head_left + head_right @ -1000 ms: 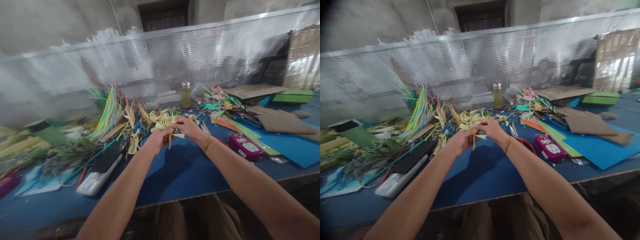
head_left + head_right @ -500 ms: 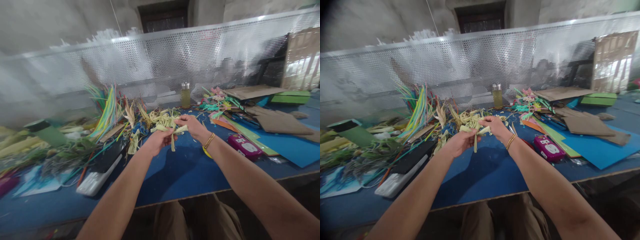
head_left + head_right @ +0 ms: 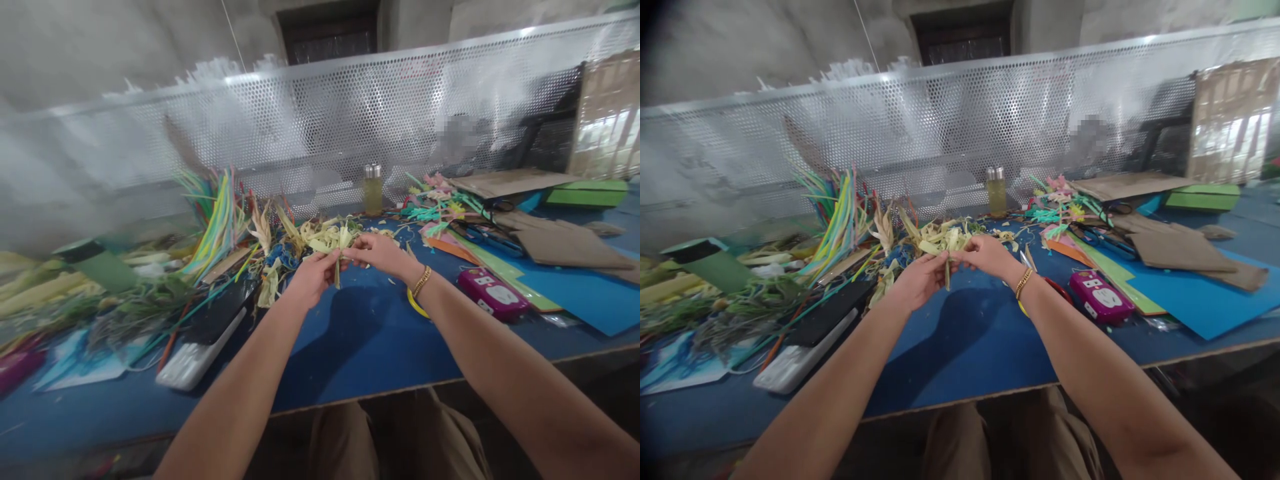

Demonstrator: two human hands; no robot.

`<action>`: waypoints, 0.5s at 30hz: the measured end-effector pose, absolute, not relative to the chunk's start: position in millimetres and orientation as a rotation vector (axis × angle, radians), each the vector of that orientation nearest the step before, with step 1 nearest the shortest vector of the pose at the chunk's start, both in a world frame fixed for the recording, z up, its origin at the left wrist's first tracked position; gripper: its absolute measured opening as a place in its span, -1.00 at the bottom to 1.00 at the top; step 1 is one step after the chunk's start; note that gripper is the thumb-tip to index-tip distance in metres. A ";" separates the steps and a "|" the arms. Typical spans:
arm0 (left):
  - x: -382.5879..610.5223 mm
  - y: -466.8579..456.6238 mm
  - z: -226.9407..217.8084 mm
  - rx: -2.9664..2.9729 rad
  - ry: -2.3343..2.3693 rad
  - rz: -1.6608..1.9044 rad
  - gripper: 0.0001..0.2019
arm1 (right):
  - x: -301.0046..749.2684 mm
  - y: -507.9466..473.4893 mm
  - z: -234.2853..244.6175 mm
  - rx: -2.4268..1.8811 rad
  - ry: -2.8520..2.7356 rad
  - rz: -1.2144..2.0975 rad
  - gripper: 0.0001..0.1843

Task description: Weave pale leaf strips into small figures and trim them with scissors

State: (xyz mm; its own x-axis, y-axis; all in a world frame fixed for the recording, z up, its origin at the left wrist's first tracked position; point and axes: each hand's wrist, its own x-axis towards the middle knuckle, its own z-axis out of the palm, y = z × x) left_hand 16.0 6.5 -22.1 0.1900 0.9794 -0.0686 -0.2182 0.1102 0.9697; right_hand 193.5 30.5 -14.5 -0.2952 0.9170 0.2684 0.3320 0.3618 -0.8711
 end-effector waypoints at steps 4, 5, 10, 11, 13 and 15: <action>16.1 9.5 -25.7 1.144 0.977 1.130 -0.68 | 192.8 25.8 -10.4 -0.989 -1.852 0.953 -0.82; 16.3 10.1 -26.5 1.160 0.986 1.135 -0.68 | 193.3 25.9 -9.4 -0.982 -1.863 0.955 -0.83; 17.2 12.0 -27.6 1.186 1.005 1.135 -0.74 | 199.6 30.0 -6.3 -0.996 -1.908 0.962 -0.84; 17.2 12.0 -27.0 1.184 1.004 1.138 -0.76 | 201.0 31.0 -6.2 -0.997 -1.906 0.971 -0.84; 17.1 11.4 -25.0 1.170 0.996 1.147 -0.78 | 203.0 32.3 -6.5 -0.995 -1.894 1.000 -0.84; 16.5 10.5 -22.6 1.151 0.992 1.140 -0.78 | 204.4 33.2 -7.2 -0.985 -1.883 1.029 -0.84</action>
